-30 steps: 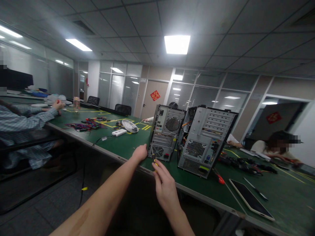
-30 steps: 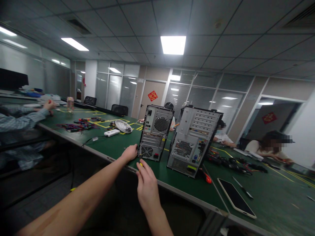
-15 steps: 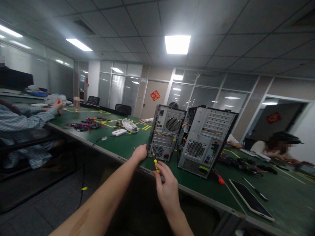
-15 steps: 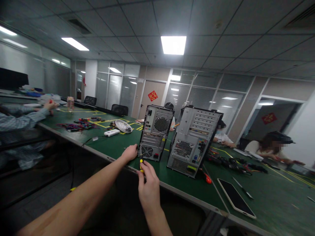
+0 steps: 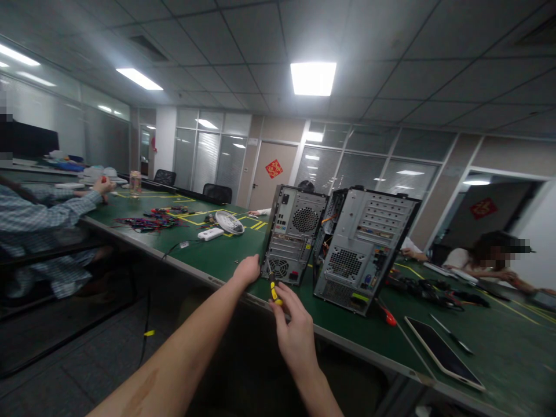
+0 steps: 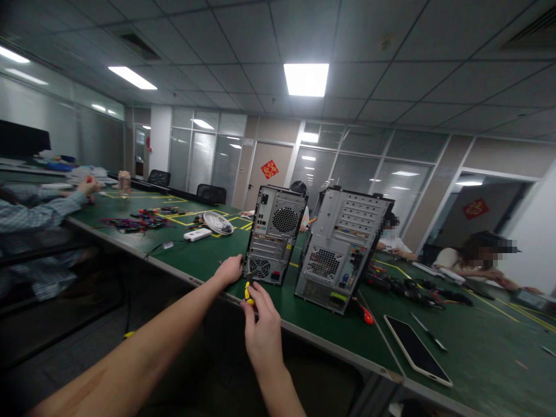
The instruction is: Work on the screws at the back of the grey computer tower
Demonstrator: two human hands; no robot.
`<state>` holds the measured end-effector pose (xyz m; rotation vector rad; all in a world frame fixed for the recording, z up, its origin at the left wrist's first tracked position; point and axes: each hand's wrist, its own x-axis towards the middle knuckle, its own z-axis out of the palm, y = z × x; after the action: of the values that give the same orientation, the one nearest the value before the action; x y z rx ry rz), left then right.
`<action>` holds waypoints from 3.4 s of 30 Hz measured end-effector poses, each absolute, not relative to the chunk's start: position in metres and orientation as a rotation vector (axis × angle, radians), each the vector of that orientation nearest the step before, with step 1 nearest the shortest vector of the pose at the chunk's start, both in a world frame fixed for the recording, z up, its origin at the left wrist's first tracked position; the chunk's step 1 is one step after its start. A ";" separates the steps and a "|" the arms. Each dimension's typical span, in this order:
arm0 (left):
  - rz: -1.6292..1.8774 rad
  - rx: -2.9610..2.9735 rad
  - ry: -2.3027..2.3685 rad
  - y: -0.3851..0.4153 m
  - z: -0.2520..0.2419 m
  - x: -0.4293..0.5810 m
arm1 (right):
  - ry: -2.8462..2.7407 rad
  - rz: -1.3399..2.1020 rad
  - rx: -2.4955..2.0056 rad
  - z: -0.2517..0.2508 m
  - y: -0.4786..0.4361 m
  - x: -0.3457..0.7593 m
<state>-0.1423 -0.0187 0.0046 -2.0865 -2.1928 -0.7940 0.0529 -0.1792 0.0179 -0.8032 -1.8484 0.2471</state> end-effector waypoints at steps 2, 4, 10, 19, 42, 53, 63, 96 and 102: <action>-0.793 -2.087 -2.202 -0.019 0.005 -0.142 | -1.855 0.230 -0.801 0.018 -0.180 0.054; -0.791 -2.089 -2.213 -0.020 0.006 -0.142 | -1.859 0.214 -0.796 0.019 -0.180 0.054; -0.795 -2.094 -2.212 -0.021 0.007 -0.141 | -1.853 0.198 -0.794 0.019 -0.181 0.054; -0.792 -2.093 -2.221 -0.022 0.007 -0.140 | -1.844 0.200 -0.782 0.021 -0.182 0.054; -0.797 -2.086 -2.205 -0.019 0.005 -0.141 | -1.877 0.164 -0.792 0.017 -0.178 0.056; -0.801 -2.094 -2.191 -0.018 0.004 -0.142 | -1.782 0.191 -0.831 0.018 -0.180 0.054; -0.796 -2.086 -2.196 -0.019 0.005 -0.142 | -1.824 0.196 -0.814 0.020 -0.181 0.054; -0.794 -2.092 -2.187 -0.020 0.005 -0.142 | -1.911 0.211 -0.774 0.017 -0.182 0.053; -0.793 -2.096 -2.188 -0.019 0.004 -0.141 | -1.949 0.185 -0.773 0.017 -0.181 0.054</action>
<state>-0.1414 -0.0191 0.0042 -2.0961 -2.1884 -0.7930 0.0542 -0.1813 0.0172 -0.7727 -1.9489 0.1852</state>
